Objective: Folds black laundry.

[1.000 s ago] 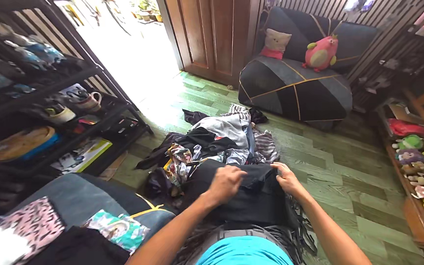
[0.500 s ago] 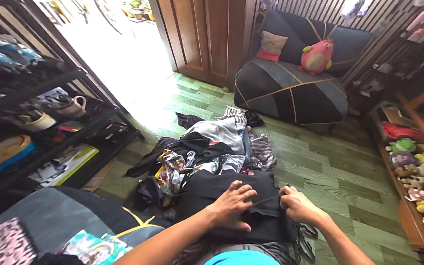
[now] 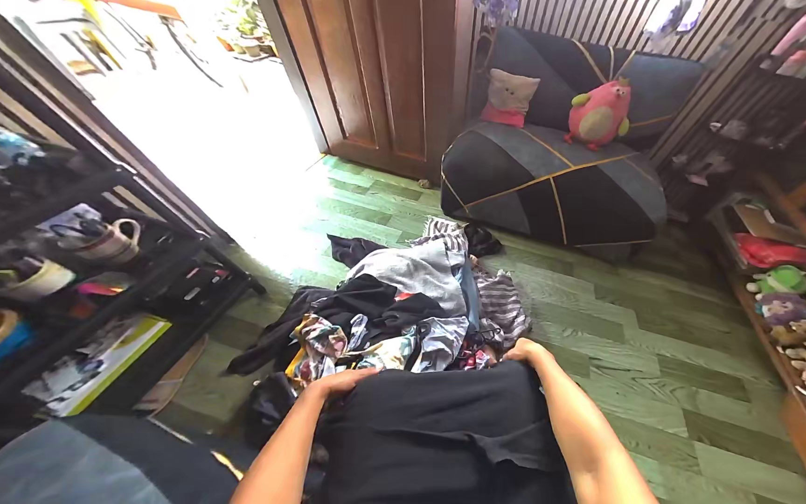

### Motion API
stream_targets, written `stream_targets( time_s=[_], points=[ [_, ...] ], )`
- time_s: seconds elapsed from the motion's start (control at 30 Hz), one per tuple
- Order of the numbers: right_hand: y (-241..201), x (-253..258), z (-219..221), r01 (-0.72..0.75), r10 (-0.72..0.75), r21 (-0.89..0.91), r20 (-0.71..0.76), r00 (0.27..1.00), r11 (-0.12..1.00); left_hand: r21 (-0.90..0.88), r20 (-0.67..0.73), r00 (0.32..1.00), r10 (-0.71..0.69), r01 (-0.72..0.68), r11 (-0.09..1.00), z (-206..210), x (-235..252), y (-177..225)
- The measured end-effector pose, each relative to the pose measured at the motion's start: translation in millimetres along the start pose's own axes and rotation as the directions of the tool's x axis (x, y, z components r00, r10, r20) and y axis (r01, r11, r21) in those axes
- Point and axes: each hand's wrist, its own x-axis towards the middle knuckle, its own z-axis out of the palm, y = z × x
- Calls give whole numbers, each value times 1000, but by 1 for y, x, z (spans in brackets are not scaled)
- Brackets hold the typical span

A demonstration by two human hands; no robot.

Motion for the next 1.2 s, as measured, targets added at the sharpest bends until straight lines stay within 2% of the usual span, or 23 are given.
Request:
stream_targets(
  time_s=[0.03, 0.1, 0.17, 0.23, 0.3, 0.37, 0.43, 0.5, 0.57, 0.6, 0.63, 0.73, 0.77, 0.8, 0.83, 0.87, 0.9, 0.97, 1.0, 1.03, 1.1, 1.13, 1.2],
  points=[
    [-3, 4, -4, 27, -25, -81, 19, 999, 996, -45, -18, 999, 27, -28, 999, -2, 3, -4],
    [-1, 9, -11, 71, -73, -67, -18, 997, 995, -53, -99, 990, 99, -104, 993, -12, 5, -9],
    [7, 4, -18, 127, -99, 186, -149, 984, 974, 19, -200, 961, 191, -191, 981, -27, -5, -6],
    [17, -8, -26, 254, -108, 477, -313, 944, 842, 171, -339, 897, 283, -237, 956, -41, -25, 3],
    [28, -24, -30, 437, -137, 639, -463, 876, 633, 327, -456, 809, 371, -235, 915, -48, -51, 15],
    [40, -47, -29, 628, -198, 692, -601, 775, 357, 418, -543, 680, 493, -291, 861, -47, -75, 17],
    [55, -77, -22, 733, -232, 663, -698, 678, 149, 513, -577, 489, 654, -406, 756, -37, -96, 11],
    [78, -113, -7, 782, -261, 617, -743, 616, 89, 627, -546, 288, 787, -483, 612, -22, -115, -6],
    [110, -141, 19, 807, -333, 578, -743, 581, 118, 727, -507, 168, 846, -444, 524, 0, -133, -28],
    [126, -153, 35, 804, -380, 573, -716, 586, 159, 757, -491, 171, 854, -402, 515, 13, -143, -40],
    [140, -161, 53, 785, -428, 579, -666, 611, 221, 770, -475, 239, 847, -354, 531, 26, -153, -52],
    [169, -166, 96, 647, -464, 550, -450, 763, 529, 702, -437, 662, 609, -172, 691, 51, -174, -75],
    [169, -166, 103, 608, -421, 485, -445, 791, 629, 683, -441, 698, 563, -146, 716, 58, -174, -79],
    [163, -166, 108, 596, -365, 399, -519, 773, 697, 676, -458, 651, 605, -187, 713, 64, -171, -81],
    [152, -168, 111, 608, -310, 307, -645, 699, 732, 683, -478, 547, 688, -261, 682, 71, -165, -78],
    [136, -171, 114, 639, -278, 215, -766, 579, 738, 680, -497, 432, 753, -345, 647, 81, -158, -71],
    [118, -174, 115, 673, -280, 125, -843, 460, 729, 658, -519, 343, 783, -424, 622, 92, -152, -59],
    [82, -176, 118, 744, -398, -19, -854, 336, 668, 613, -537, 250, 806, -540, 576, 111, -135, -36],
    [68, -171, 122, 763, -492, -79, -805, 331, 642, 590, -537, 269, 799, -557, 584, 118, -124, -31],
    [59, -163, 126, 758, -571, -118, -734, 369, 641, 559, -545, 331, 770, -542, 628, 123, -114, -31],
    [55, -142, 130, 692, -615, -120, -582, 532, 712, 437, -596, 473, 649, -487, 756, 123, -99, -41],
    [57, -133, 125, 681, -601, -69, -543, 587, 729, 321, -625, 535, 569, -488, 812, 118, -97, -45],
    [69, -115, 118, 725, -577, 106, -532, 619, 680, 71, -618, 668, 413, -476, 877, 112, -104, -58]
  ],
)
